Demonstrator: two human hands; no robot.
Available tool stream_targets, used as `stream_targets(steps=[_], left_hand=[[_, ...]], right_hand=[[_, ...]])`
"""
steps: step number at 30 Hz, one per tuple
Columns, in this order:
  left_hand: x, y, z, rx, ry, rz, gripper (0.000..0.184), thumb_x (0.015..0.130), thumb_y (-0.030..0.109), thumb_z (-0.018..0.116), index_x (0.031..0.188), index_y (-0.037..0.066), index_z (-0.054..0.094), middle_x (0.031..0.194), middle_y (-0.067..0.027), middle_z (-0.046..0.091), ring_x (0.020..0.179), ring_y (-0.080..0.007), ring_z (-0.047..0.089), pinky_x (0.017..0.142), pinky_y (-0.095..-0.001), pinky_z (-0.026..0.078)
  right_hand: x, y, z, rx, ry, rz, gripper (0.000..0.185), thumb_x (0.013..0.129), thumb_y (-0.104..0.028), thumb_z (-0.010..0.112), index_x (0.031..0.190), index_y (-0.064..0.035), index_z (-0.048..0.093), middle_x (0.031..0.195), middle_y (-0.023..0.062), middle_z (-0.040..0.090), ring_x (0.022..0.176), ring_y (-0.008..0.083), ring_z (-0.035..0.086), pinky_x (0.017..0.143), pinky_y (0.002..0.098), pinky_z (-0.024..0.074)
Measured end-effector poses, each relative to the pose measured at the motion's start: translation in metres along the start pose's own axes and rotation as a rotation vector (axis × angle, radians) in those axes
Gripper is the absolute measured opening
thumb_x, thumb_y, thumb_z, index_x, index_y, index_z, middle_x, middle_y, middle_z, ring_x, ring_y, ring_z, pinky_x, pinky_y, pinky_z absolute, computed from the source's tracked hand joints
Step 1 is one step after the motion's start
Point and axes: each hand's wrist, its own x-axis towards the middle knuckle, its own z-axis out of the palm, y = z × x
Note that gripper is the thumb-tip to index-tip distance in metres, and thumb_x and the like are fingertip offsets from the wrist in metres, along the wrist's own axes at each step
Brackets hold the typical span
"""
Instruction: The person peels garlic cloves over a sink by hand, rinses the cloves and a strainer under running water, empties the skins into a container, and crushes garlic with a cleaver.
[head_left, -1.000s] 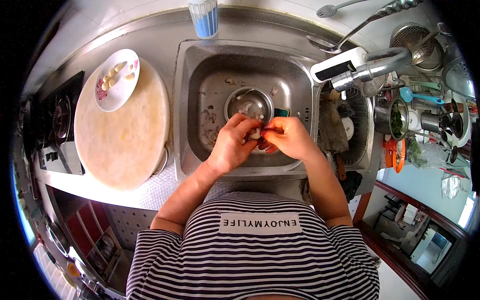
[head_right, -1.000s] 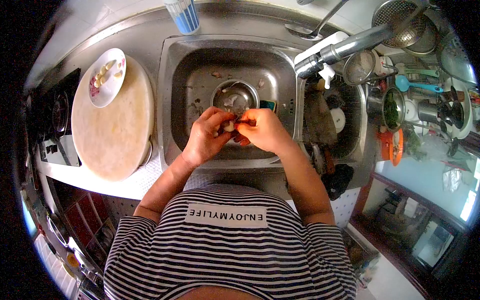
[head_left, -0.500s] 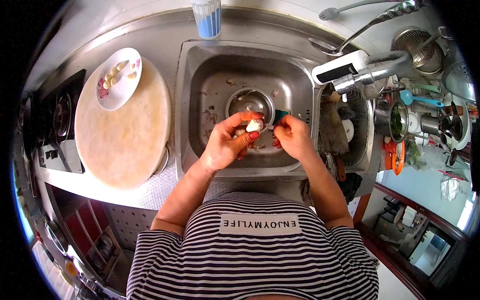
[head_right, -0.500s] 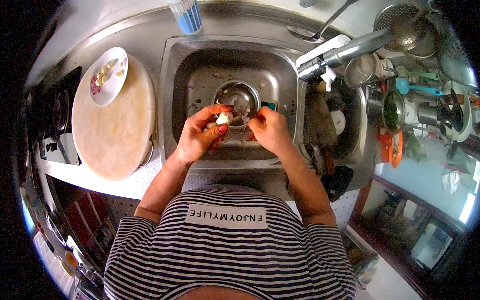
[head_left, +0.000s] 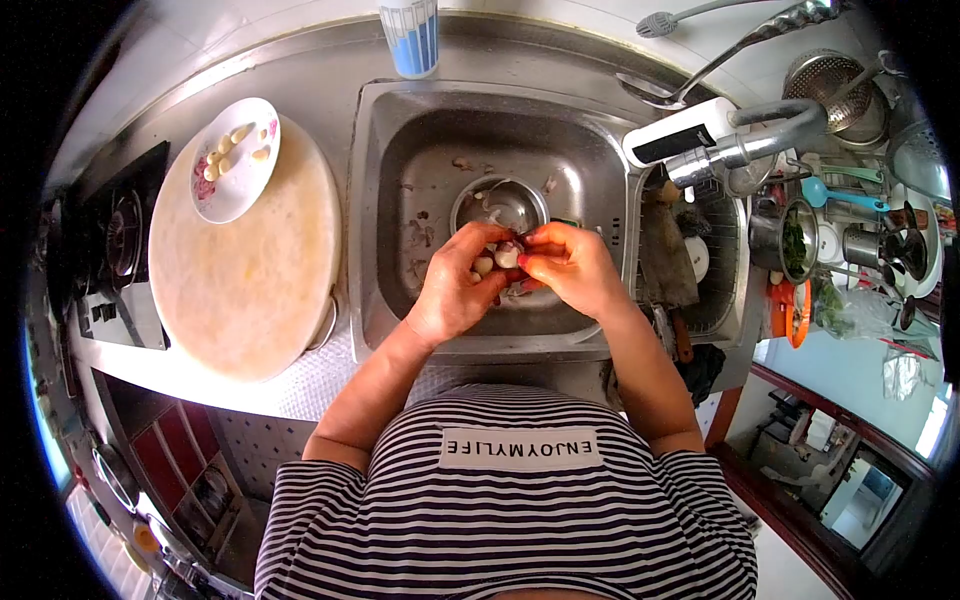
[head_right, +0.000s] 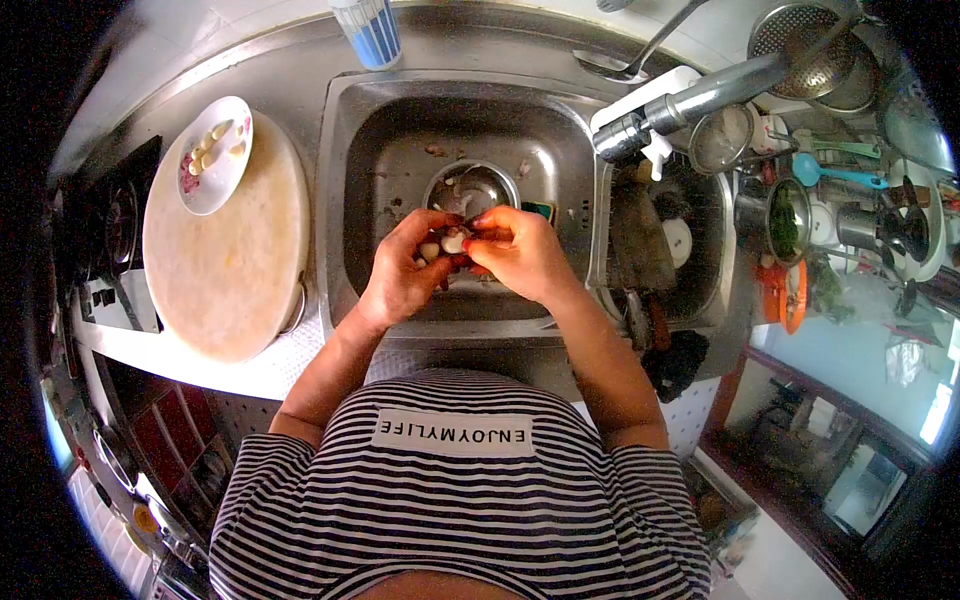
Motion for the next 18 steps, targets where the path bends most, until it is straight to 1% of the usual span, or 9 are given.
stream_targets(steps=[1, 2, 4, 5, 7, 8, 12, 14, 18], left_hand=[[0.0003, 0.0018, -0.0009, 0.017, -0.002, 0.004, 0.035, 0.068, -0.009, 0.065, 0.101, 0.001, 0.058, 0.098, -0.0127, 0.058, 0.089, -0.0284, 0.059, 0.078, -0.0328, 0.048], [-0.0001, 0.0, 0.0001, 0.016, -0.001, 0.004, 0.035, 0.068, -0.009, 0.065, 0.101, 0.001, 0.058, 0.098, -0.0127, 0.058, 0.089, -0.0284, 0.059, 0.078, -0.0328, 0.048], [-0.0002, -0.0039, 0.0028, 0.02, -0.031, 0.057, 0.035, 0.068, -0.009, 0.065, 0.101, 0.001, 0.058, 0.099, -0.012, 0.058, 0.091, -0.0245, 0.059, 0.08, -0.0312, 0.047], [-0.0006, -0.0047, 0.0036, 0.019, -0.032, 0.057, 0.035, 0.068, -0.009, 0.065, 0.101, 0.001, 0.058, 0.099, -0.012, 0.058, 0.091, -0.0245, 0.059, 0.08, -0.0312, 0.047], [-0.0008, -0.0023, 0.0041, 0.005, -0.027, -0.002, 0.035, 0.067, -0.009, 0.066, 0.1, 0.001, 0.057, 0.099, -0.0119, 0.059, 0.09, -0.0251, 0.06, 0.078, -0.0314, 0.048], [-0.0003, -0.0008, 0.0036, 0.006, -0.027, -0.003, 0.035, 0.067, -0.009, 0.066, 0.1, 0.001, 0.057, 0.099, -0.0119, 0.059, 0.09, -0.0251, 0.06, 0.078, -0.0314, 0.048], [0.0002, 0.0017, 0.0025, 0.004, -0.067, 0.003, 0.034, 0.068, -0.009, 0.065, 0.099, 0.0, 0.057, 0.098, -0.0123, 0.059, 0.09, -0.0262, 0.06, 0.078, -0.0319, 0.047], [0.0012, 0.0022, 0.0025, 0.016, -0.069, 0.007, 0.033, 0.068, -0.009, 0.065, 0.099, 0.0, 0.058, 0.098, -0.0126, 0.059, 0.089, -0.0266, 0.06, 0.078, -0.0319, 0.047], [0.0017, 0.0013, 0.0034, 0.022, -0.067, 0.028, 0.033, 0.068, -0.008, 0.065, 0.099, 0.0, 0.058, 0.097, -0.0129, 0.059, 0.09, -0.0266, 0.06, 0.078, -0.0318, 0.047]], right_hand=[[0.0001, -0.0009, -0.0008, 0.046, -0.019, 0.048, 0.015, 0.075, 0.0, 0.064, 0.087, 0.0062, 0.056, 0.079, 0.0087, 0.063, 0.072, 0.0128, 0.062, 0.059, 0.0259, 0.0526], [0.0003, -0.0014, -0.0017, 0.092, -0.038, 0.096, 0.015, 0.074, 0.0, 0.065, 0.085, 0.0062, 0.056, 0.078, 0.0083, 0.062, 0.071, 0.0128, 0.062, 0.059, 0.0257, 0.0526], [0.0032, 0.0017, -0.0061, 0.021, -0.056, 0.074, 0.014, 0.074, 0.0, 0.065, 0.083, 0.0057, 0.056, 0.078, 0.0083, 0.062, 0.071, 0.0129, 0.062, 0.059, 0.0256, 0.0527], [0.0039, 0.0029, -0.0077, -0.049, -0.073, 0.054, 0.013, 0.074, 0.0, 0.065, 0.082, 0.0052, 0.056, 0.077, 0.0083, 0.062, 0.07, 0.0129, 0.063, 0.059, 0.0256, 0.0528], [0.003, 0.0003, -0.0065, -0.001, -0.066, 0.065, 0.013, 0.073, 0.001, 0.065, 0.081, 0.005, 0.056, 0.077, 0.0084, 0.063, 0.069, 0.0127, 0.063, 0.059, 0.0258, 0.0527], [0.0029, -0.0012, -0.0057, 0.047, -0.061, 0.075, 0.012, 0.073, 0.002, 0.065, 0.08, 0.0048, 0.055, 0.076, 0.0085, 0.063, 0.069, 0.0125, 0.062, 0.059, 0.026, 0.0525], [0.0028, -0.0027, -0.008, 0.023, -0.081, 0.084, 0.013, 0.071, 0.003, 0.064, 0.079, 0.0043, 0.055, 0.074, 0.0081, 0.063, 0.067, 0.0123, 0.062, 0.058, 0.0259, 0.0512], [0.0035, 0.0001, -0.0079, -0.094, -0.055, 0.042, 0.015, 0.068, 0.002, 0.065, 0.079, 0.004, 0.055, 0.073, 0.0074, 0.063, 0.065, 0.0119, 0.061, 0.057, 0.0257, 0.0497], [0.003, 0.0056, -0.0065, -0.049, -0.045, 0.036, 0.016, 0.067, 0.0, 0.067, 0.078, 0.0036, 0.056, 0.072, 0.0074, 0.062, 0.064, 0.0115, 0.06, 0.056, 0.0254, 0.0488]])
